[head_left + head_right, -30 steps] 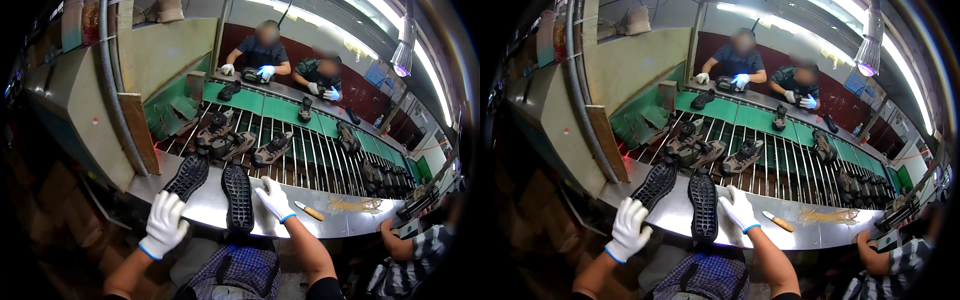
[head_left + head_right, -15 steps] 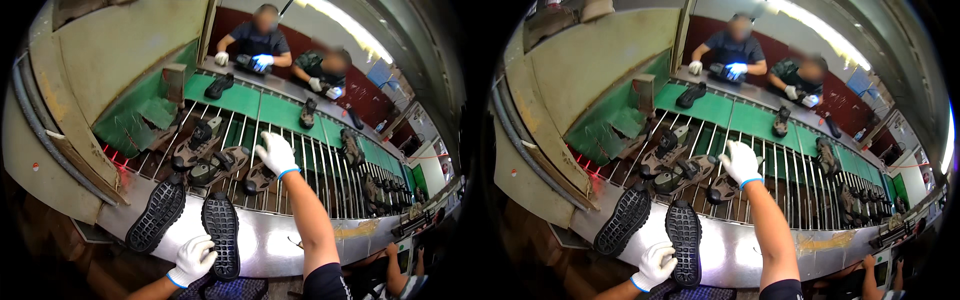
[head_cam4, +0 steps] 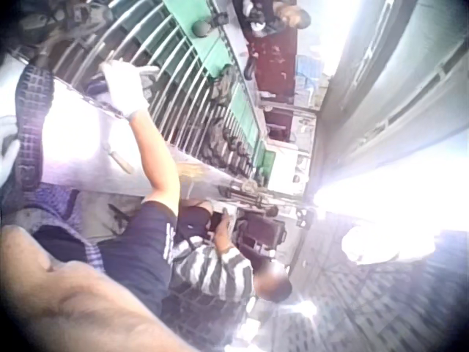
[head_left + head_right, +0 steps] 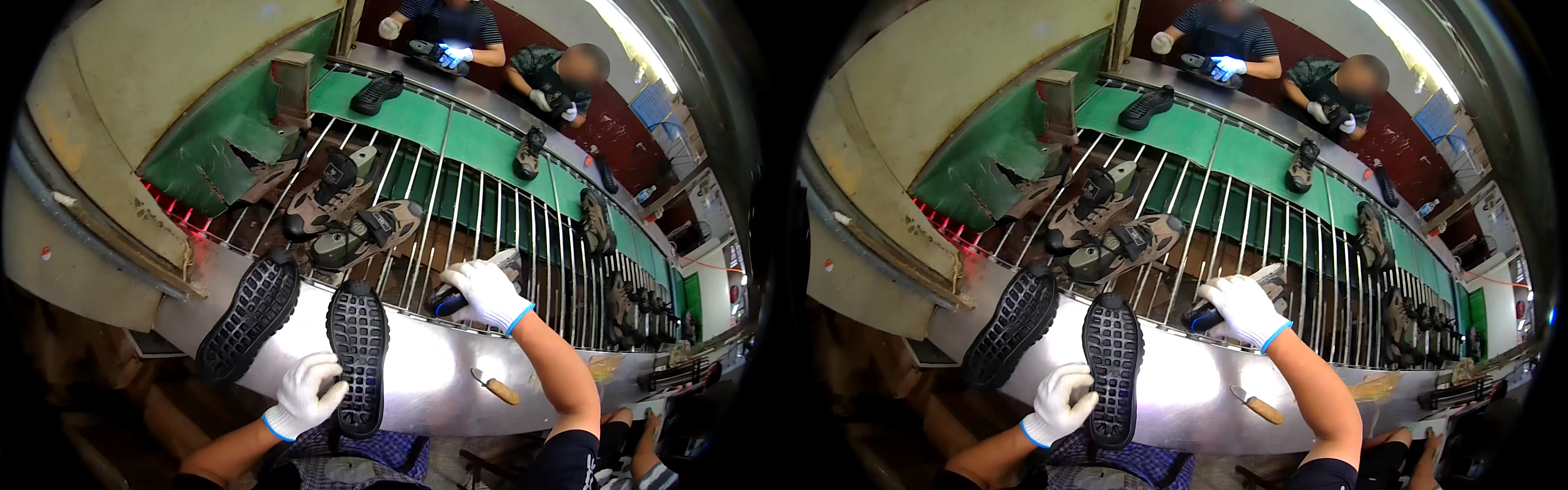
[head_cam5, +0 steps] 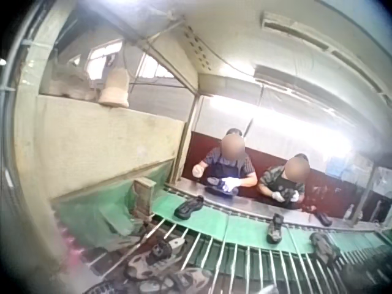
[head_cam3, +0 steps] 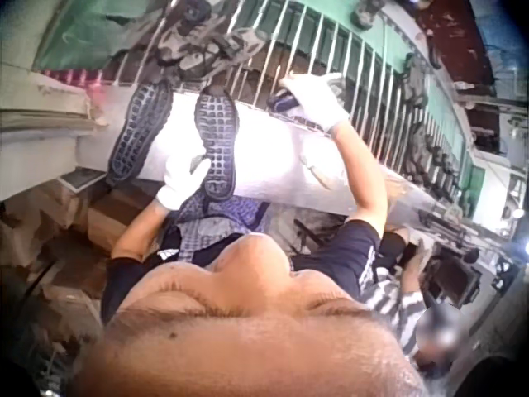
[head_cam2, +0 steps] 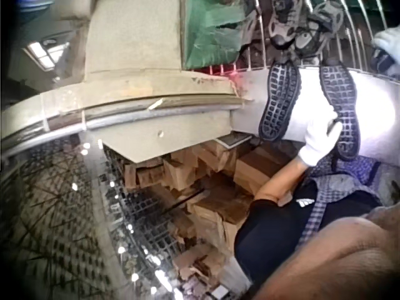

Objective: The person holds a boot upper and uses a hand tool to press and secure the outer sole to the base of the shoe, before placing it back on a conveyor belt with other footwear.

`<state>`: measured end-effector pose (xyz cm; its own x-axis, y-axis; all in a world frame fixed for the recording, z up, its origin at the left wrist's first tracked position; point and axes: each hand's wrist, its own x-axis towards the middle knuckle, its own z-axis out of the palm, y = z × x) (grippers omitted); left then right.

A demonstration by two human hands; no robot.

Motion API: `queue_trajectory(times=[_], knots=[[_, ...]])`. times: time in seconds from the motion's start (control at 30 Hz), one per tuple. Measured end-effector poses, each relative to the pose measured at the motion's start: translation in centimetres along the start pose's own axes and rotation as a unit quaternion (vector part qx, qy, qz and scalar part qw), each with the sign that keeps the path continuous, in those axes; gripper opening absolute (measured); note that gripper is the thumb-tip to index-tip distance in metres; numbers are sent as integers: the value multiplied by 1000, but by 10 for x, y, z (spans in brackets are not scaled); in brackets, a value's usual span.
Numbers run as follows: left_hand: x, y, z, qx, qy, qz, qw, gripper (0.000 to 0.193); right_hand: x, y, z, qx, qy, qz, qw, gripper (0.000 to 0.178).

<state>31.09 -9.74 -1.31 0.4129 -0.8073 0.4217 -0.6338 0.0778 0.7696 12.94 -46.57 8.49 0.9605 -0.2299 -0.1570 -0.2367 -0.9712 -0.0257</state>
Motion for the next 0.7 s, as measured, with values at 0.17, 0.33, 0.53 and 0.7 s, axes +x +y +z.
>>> queue_trajectory(times=[0.17, 0.33, 0.53, 0.7], knots=[[14, 1, -5, 37, 8, -12, 999, 41, -22, -15, -16, 65, 109, 79, 989, 73], [96, -7, -5, 111, 2, 76, 991, 57, -145, -19, -19, 479, 457, 155, 733, 84], [144, -44, 13, 67, -169, -66, 981, 55, -277, -117, 99, 771, 540, 124, 313, 66], [134, -25, 3, 100, -163, -8, 982, 36, -284, -219, 191, 707, 443, 471, 286, 46]])
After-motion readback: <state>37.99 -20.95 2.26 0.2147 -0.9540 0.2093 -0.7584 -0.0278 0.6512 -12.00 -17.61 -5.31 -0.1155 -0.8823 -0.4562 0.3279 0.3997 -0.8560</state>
